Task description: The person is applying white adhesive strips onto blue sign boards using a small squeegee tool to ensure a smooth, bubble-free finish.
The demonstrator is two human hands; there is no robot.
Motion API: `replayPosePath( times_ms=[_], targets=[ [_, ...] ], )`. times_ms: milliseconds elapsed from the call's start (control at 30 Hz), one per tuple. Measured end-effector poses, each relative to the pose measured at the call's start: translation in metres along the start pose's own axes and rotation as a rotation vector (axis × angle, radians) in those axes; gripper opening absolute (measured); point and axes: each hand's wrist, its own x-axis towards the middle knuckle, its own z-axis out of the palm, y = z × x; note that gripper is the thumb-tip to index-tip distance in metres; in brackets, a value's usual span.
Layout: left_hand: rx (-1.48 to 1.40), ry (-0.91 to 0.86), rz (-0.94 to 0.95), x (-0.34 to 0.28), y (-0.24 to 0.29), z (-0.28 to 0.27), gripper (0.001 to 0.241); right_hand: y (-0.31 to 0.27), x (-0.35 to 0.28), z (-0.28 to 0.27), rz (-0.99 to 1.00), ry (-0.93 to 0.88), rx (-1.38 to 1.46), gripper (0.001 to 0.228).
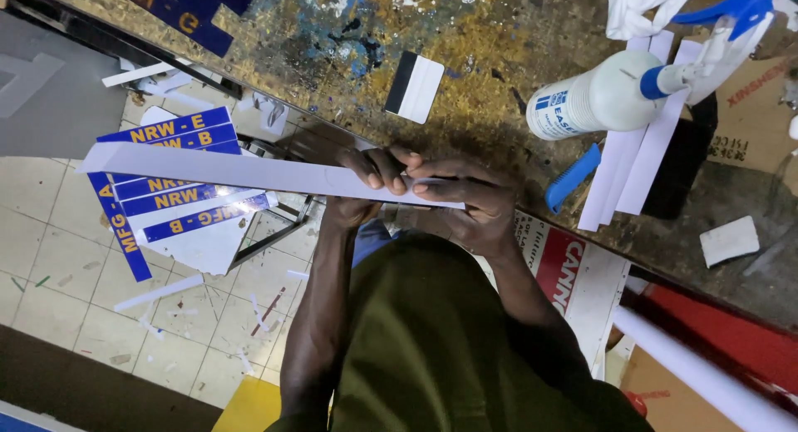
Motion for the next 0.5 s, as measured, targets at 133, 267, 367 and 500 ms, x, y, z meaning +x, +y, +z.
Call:
replayPosePath(
  times_ms=[133, 267, 367, 500],
  targets=[
    [0.056, 0.098, -0.037, 0.012, 0.008, 0.029, 0.018, 0.033, -0.012, -0.004, 0.006, 0.005, 0.002, 0.019],
    [0.325, 0.483, -0.111, 0.022, 0.006, 0.051, 0.018, 0.053, -0.017, 0.001, 0.299, 0.204, 0.013, 0.021],
    [0.374, 0.771, -0.203, 0.032, 0.012, 0.073, 0.017, 0.068, -0.02, 0.01, 0.515, 0.343, 0.102, 0.027],
    [0.367, 0.917, -0.241, 0.042, 0.024, 0.094, 0.019, 0.083, -0.022, 0.01, 0.575, 0.339, 0.198, 0.025]
  ],
)
